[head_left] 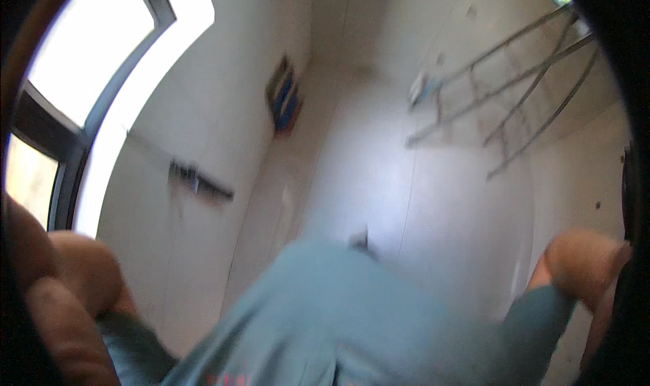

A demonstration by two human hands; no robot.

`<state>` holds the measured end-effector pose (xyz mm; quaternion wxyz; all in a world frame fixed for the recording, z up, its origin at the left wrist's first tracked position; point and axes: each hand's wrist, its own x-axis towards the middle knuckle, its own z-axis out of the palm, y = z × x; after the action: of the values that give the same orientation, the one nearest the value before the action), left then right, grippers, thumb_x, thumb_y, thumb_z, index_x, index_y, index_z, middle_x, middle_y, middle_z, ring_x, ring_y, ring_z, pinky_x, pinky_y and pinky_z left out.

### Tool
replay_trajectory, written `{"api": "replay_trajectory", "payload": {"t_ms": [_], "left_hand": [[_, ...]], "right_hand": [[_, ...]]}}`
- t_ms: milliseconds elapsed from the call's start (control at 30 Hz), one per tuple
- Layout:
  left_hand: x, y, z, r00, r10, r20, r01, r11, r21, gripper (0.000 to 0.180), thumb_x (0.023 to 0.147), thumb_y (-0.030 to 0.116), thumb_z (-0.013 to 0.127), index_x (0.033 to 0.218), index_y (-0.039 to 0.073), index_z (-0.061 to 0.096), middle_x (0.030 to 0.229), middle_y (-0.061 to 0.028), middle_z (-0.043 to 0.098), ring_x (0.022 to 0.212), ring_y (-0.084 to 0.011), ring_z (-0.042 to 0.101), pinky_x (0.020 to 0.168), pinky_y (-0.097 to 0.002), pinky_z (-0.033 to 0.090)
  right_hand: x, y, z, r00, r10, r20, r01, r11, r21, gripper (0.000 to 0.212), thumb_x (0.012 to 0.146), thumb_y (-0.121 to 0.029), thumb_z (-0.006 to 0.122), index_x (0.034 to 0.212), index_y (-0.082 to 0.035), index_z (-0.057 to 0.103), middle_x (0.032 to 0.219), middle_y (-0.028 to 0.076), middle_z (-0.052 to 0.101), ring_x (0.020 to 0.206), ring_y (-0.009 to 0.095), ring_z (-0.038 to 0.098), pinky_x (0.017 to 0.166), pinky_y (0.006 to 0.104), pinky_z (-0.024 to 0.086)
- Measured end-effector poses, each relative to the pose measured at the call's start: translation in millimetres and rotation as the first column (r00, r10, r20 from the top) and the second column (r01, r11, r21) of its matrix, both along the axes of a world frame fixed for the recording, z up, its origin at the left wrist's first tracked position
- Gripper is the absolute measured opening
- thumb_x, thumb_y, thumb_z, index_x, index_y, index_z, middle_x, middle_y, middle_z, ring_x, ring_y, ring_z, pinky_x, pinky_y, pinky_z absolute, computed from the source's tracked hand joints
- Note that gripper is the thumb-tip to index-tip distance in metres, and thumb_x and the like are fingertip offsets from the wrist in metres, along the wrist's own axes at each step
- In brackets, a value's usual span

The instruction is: The person stands on a stepladder and uses a caulking gun to apply sealant along the upper edges of a window frame. They reload the caulking gun with a new cartridge mid-task and continue applying sealant to different sections of the window frame.

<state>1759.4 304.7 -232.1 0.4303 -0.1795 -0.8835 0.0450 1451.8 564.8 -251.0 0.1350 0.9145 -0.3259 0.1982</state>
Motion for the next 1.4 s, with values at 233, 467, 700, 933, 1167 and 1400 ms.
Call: {"api": "replay_trajectory", "payload": {"t_ms": [233,467,700,933,1167,1400], "left_hand": [[-113.9,42.2,117.2,0.984,-0.037,-0.176,0.048,0.997,0.062,0.040,0.103,0.031,0.056,0.134,0.006,0.055,0.126,-0.0160,0.060,0.110,-0.0244,0.060,0.092,-0.0388,0.048],[-186.9,153.8,122.7,0.932,-0.128,-0.338,0.137,0.991,0.002,0.045,0.102,0.034,0.056,0.137,0.006,0.052,0.129,-0.0159,0.058,0.113,-0.0254,0.058,0.095,-0.0407,0.047],[-286.8,204.3,98.0,0.905,-0.202,-0.375,0.226,0.974,0.020,0.049,0.102,0.037,0.056,0.139,0.006,0.050,0.132,-0.0158,0.057,0.117,-0.0263,0.057,0.098,-0.0426,0.045],[-357.2,230.3,100.3,0.896,-0.280,-0.345,0.310,0.950,0.033,0.054,0.101,0.041,0.056,0.142,0.007,0.048,0.135,-0.0158,0.055,0.120,-0.0273,0.055,0.101,-0.0445,0.043],[-422.3,233.5,95.3,0.879,-0.353,-0.322,0.387,0.921,0.047,0.059,0.100,0.044,0.057,0.145,0.007,0.045,0.138,-0.0157,0.054,0.124,-0.0282,0.054,0.104,-0.0464,0.041],[-511.3,206.7,94.1,0.854,-0.436,-0.284,0.471,0.880,0.067,0.064,0.100,0.047,0.057,0.147,0.007,0.043,0.141,-0.0156,0.052,0.127,-0.0292,0.053,0.107,-0.0483,0.039]], "right_hand": [[-106.3,133.6,94.7,0.892,-0.449,0.039,0.450,0.893,-0.022,0.022,0.104,-0.018,0.057,0.119,-0.006,0.068,0.114,0.011,0.072,0.106,0.020,0.068,0.096,0.0388,0.055],[-193.5,325.8,75.5,0.620,-0.737,0.268,0.784,0.567,-0.254,0.023,0.105,-0.019,0.056,0.120,-0.006,0.068,0.115,0.011,0.072,0.107,0.020,0.068,0.097,0.0391,0.054],[-261.4,457.1,24.9,0.261,-0.761,0.594,0.954,0.108,-0.280,0.024,0.105,-0.021,0.056,0.120,-0.006,0.067,0.116,0.011,0.071,0.107,0.021,0.067,0.097,0.0394,0.053],[-307.8,497.9,-19.0,0.110,-0.655,0.748,0.978,-0.064,-0.200,0.025,0.105,-0.022,0.055,0.120,-0.006,0.067,0.117,0.011,0.070,0.108,0.021,0.066,0.098,0.0397,0.053],[-349.4,497.3,-43.7,0.057,-0.599,0.798,0.979,-0.124,-0.163,0.026,0.106,-0.024,0.054,0.121,-0.006,0.067,0.118,0.012,0.070,0.108,0.021,0.066,0.098,0.0400,0.052],[-402.9,480.0,-46.4,0.019,-0.569,0.822,0.965,-0.205,-0.164,0.027,0.106,-0.025,0.053,0.121,-0.006,0.066,0.119,0.012,0.069,0.108,0.022,0.065,0.099,0.0402,0.051]]}}
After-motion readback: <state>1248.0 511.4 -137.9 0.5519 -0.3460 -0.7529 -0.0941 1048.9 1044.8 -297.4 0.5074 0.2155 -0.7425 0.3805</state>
